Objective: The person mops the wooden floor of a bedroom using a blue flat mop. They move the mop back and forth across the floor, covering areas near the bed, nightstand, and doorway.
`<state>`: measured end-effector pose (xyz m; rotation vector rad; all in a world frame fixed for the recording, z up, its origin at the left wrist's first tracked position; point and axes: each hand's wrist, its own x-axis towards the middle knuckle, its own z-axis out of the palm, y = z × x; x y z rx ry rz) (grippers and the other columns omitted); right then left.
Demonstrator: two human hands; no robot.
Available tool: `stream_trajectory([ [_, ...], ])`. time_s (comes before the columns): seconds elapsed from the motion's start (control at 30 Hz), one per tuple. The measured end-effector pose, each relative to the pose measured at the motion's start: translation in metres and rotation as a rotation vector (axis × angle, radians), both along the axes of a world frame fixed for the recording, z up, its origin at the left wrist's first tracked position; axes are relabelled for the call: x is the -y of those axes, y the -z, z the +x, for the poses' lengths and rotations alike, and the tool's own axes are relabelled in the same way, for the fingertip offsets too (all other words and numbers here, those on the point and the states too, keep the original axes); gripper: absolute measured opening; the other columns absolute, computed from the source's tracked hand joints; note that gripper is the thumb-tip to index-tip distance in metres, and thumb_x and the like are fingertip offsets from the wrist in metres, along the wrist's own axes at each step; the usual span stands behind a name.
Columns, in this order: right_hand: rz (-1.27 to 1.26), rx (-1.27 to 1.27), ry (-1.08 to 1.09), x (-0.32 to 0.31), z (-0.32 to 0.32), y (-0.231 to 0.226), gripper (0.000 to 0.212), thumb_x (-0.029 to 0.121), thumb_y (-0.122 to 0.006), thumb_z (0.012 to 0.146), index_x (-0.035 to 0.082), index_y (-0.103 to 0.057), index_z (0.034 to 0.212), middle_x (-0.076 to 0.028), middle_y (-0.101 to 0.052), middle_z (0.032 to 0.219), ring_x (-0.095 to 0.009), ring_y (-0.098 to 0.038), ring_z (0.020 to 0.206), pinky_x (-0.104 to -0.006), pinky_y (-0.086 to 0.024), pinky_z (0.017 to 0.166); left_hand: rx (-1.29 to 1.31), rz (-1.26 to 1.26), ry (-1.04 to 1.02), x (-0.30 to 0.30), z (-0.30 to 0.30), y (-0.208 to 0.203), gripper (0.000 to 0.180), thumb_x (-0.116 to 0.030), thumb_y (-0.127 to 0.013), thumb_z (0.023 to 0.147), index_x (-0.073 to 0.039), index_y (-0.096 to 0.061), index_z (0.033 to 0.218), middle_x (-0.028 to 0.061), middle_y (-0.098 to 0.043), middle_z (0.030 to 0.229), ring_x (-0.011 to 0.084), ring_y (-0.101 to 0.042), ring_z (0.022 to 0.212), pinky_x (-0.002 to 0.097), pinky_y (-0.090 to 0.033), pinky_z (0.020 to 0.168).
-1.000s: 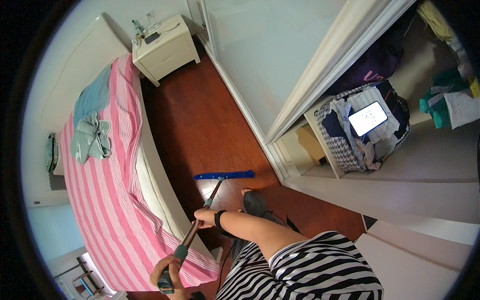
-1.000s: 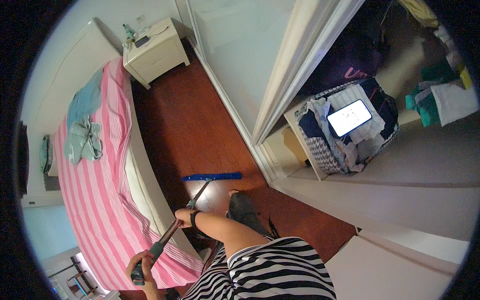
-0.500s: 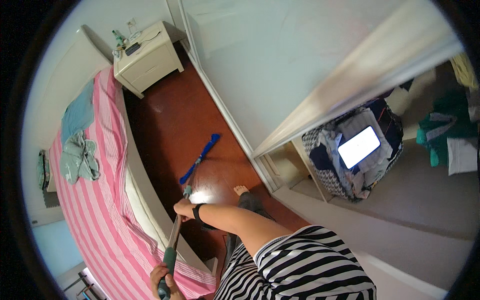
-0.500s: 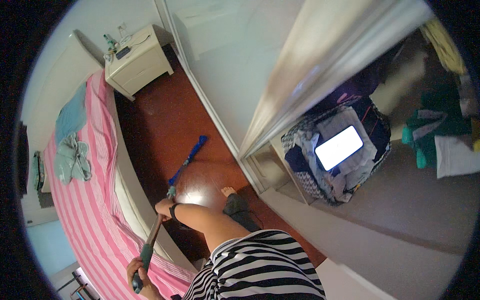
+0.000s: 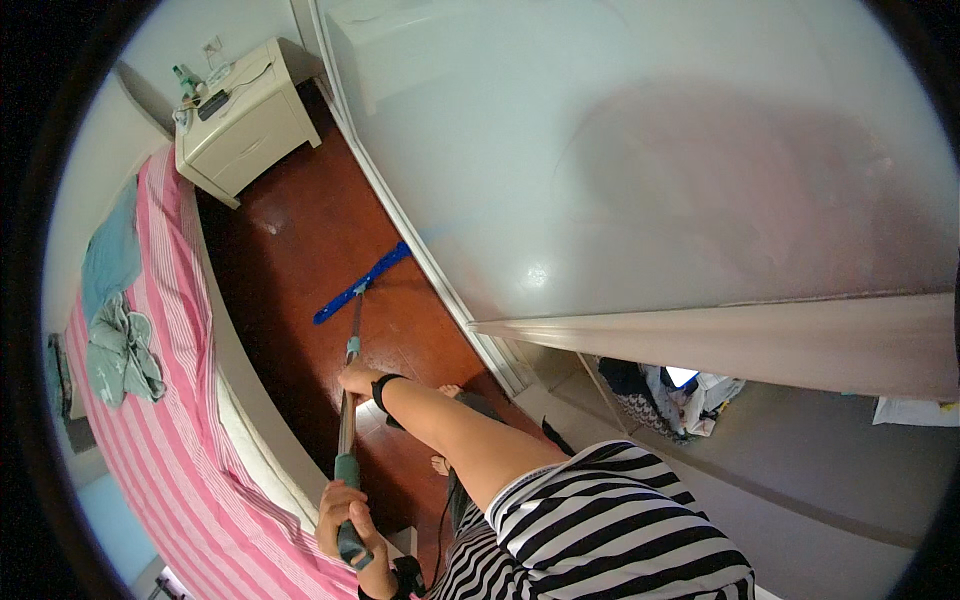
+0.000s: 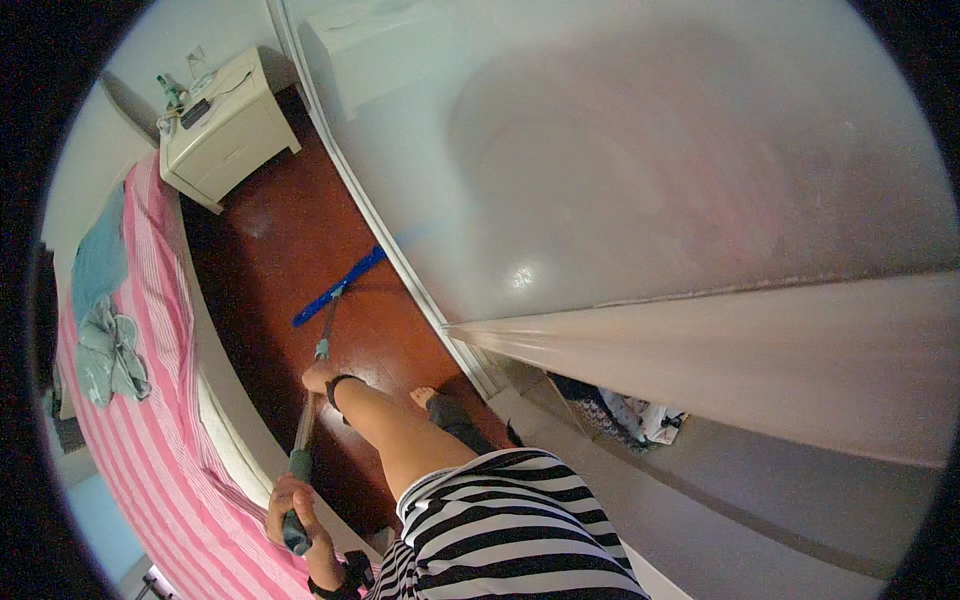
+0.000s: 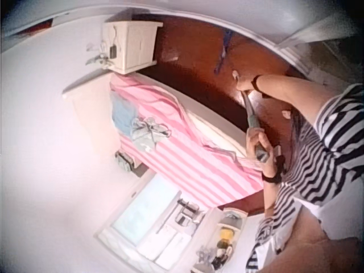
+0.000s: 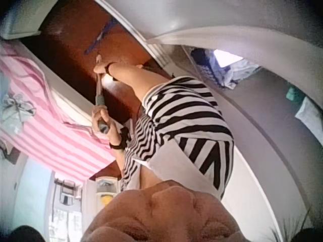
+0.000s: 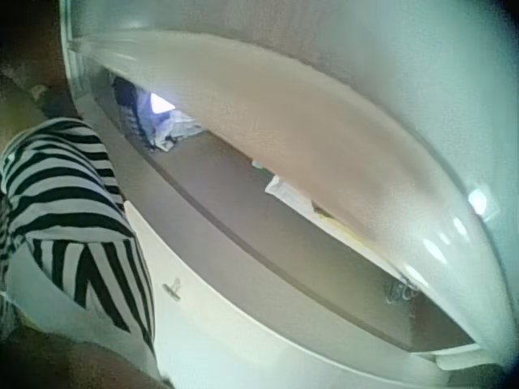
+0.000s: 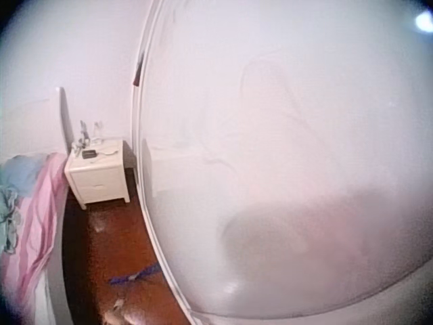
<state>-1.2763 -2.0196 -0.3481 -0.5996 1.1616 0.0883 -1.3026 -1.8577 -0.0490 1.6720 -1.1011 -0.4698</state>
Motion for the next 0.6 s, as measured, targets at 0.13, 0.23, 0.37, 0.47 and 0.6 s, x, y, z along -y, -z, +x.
stream_trajectory([
  [0.13,0.054,-0.001,0.016,-0.023,0.0,0.012,0.022,0.016,-0.046,0.093,-0.002,-0.047,0.106,-0.017,-0.061,0.081,-0.029,-0.066,0.065,-0.044,-0.059,0.057,0.007,0.029,0.004,-0.008,0.004,-0.016,0.03,-0.013,-0.06,0.093,-0.004,-0.045,0.068,0.0093,-0.053,0.063,0.0199,-0.051,0.06,0.0413,-0.047,0.077],
  [0.23,0.12,0.01,0.023,-0.042,-0.004,0.004,0.022,0.016,-0.045,0.093,-0.002,-0.045,0.106,-0.016,-0.06,0.08,-0.029,-0.065,0.064,-0.0448,-0.058,0.058,-0.009,0.012,0.042,-0.013,0.006,-0.034,0.027,-0.014,-0.058,0.093,-0.004,-0.048,0.069,0.0101,-0.055,0.063,0.0194,-0.053,0.06,0.0404,-0.048,0.076],
  [0.37,0.22,0.019,0.026,-0.077,-0.008,-0.019,0.021,0.016,-0.044,0.094,-0.002,-0.043,0.106,-0.016,-0.058,0.079,-0.029,-0.063,0.064,-0.0458,-0.057,0.058,-0.046,0.075,0.086,-0.019,0.013,-0.069,0.022,-0.009,-0.058,0.094,0.0,-0.05,0.076,0.0129,-0.058,0.071,0.0216,-0.054,0.064,0.0394,-0.047,0.069],
  [0.47,0.3,0.017,-0.059,-0.102,-0.01,-0.039,0.021,0.015,-0.043,0.094,-0.002,-0.041,0.106,-0.016,-0.057,0.079,-0.029,-0.062,0.063,-0.0465,-0.057,0.059,-0.049,0.031,0.1,-0.02,0.012,-0.087,0.024,-0.007,-0.057,0.097,0.0,-0.044,0.077,0.014,-0.054,0.069,0.0231,-0.048,0.059,0.0359,-0.04,0.057],
  [0.6,0.286,0.008,0.022,-0.113,-0.004,-0.053,0.02,0.015,-0.042,0.095,-0.002,-0.038,0.106,-0.015,-0.055,0.078,-0.029,-0.061,0.063,-0.0475,-0.056,0.059,-0.119,-0.03,0.067,-0.018,0.016,-0.096,0.032,-0.013,-0.057,0.098,-0.002,-0.04,0.074,0.0115,-0.048,0.065,0.0227,-0.046,0.059,0.0372,-0.04,0.059],
])
